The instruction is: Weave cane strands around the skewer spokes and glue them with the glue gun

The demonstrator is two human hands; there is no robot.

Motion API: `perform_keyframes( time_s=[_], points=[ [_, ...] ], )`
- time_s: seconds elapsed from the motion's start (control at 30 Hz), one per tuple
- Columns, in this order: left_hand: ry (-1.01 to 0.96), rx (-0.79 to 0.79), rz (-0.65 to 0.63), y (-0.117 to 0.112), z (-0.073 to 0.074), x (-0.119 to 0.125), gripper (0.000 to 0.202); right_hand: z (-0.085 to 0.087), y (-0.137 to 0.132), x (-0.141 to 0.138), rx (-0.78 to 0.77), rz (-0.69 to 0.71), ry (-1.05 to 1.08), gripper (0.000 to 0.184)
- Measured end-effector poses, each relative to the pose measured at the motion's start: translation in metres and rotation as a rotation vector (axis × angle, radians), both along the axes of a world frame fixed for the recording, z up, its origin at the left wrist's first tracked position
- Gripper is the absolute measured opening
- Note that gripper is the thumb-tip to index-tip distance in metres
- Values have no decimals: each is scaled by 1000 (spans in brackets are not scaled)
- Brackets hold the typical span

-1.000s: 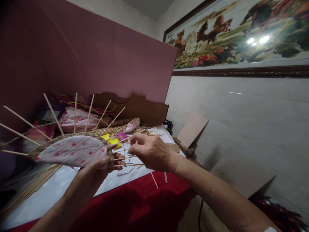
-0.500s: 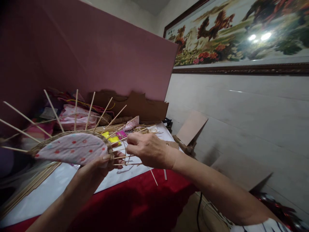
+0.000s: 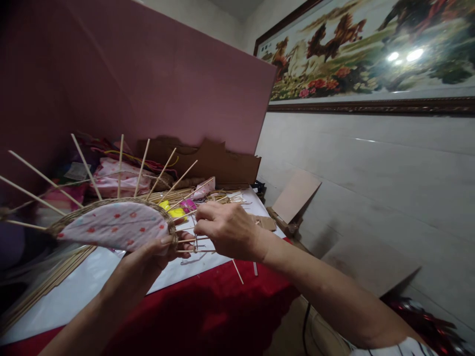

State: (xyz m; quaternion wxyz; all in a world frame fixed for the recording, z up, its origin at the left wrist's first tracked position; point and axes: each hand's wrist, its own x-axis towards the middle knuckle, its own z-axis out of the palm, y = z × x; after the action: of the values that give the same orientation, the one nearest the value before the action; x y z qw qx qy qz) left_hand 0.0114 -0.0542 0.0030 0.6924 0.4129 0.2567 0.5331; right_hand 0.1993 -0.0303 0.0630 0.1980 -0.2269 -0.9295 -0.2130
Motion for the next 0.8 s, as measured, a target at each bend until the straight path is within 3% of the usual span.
perform_keyframes(
  time_s=[0.3, 0.8],
  points=[
    [-9, 1, 27, 1, 0, 1, 22, -3, -5, -5, -3, -104, -8, 20],
    [5, 18, 29, 3, -2, 1, 22, -2, -8, -5, 32, -107, 45, 22]
  ],
)
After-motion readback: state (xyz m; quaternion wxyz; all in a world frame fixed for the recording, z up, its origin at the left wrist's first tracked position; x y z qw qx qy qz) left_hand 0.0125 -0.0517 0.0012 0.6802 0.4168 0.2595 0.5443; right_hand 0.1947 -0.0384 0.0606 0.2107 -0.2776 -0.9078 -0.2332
